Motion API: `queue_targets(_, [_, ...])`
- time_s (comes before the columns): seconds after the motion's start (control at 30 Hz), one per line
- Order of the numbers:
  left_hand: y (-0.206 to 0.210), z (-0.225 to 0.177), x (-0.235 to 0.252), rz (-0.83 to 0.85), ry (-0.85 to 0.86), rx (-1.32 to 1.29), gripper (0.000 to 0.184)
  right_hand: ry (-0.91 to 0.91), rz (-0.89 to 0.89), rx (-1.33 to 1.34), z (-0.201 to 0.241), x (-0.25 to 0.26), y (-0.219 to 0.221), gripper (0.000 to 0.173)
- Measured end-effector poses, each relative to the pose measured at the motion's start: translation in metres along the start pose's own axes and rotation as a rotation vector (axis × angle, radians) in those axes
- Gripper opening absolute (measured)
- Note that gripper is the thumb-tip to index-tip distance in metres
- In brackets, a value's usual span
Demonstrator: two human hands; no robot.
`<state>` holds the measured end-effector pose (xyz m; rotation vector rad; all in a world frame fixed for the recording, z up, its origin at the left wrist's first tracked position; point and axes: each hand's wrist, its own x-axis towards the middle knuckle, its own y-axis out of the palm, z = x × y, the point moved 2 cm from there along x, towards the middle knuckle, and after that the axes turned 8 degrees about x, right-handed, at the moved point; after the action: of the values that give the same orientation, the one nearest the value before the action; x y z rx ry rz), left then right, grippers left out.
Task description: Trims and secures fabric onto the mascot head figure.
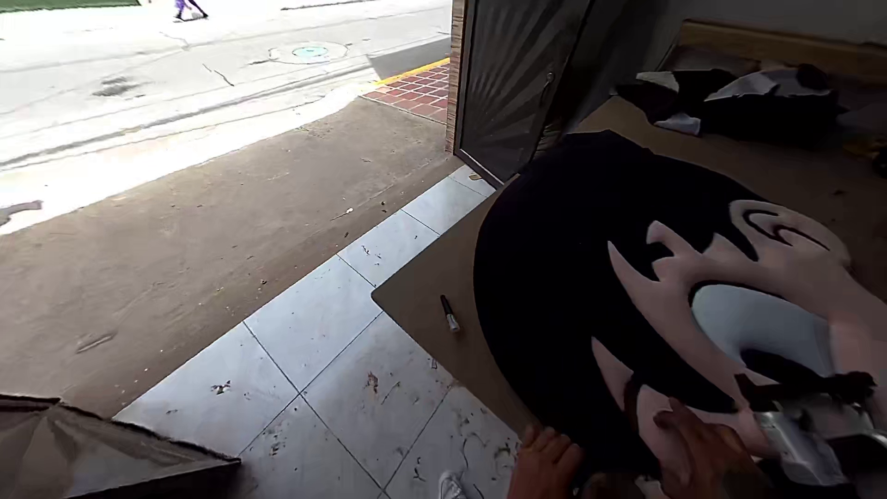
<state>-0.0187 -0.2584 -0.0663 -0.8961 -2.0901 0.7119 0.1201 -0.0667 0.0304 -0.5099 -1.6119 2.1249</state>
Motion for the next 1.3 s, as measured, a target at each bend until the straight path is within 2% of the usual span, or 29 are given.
queue_targets(0.07, [0.008,0.001,-0.003,-0.035,0.051,0.025,0.036,0.023,-0.095,-0.073,-0.013,-0.009,0.010,0.056])
queue_targets(0.2, [0.012,-0.005,-0.001,-0.055,0.073,0.004,0.037,0.124,-0.014,-0.094,-0.018,-0.011,0.005,0.051])
queue_targets(0.97, [0.017,-0.005,-0.006,-0.092,0.096,-0.016,0.031,0.073,-0.029,-0.142,-0.019,-0.015,0.007,0.049])
queue_targets(1.13, [0.007,-0.015,0.002,-0.049,0.045,-0.045,0.030,0.058,-0.064,-0.122,-0.019,-0.017,0.008,0.048])
queue_targets(1.3, [-0.009,-0.045,0.037,-0.026,0.126,-0.043,0.017,0.076,-0.060,-0.104,-0.017,-0.017,0.008,0.047])
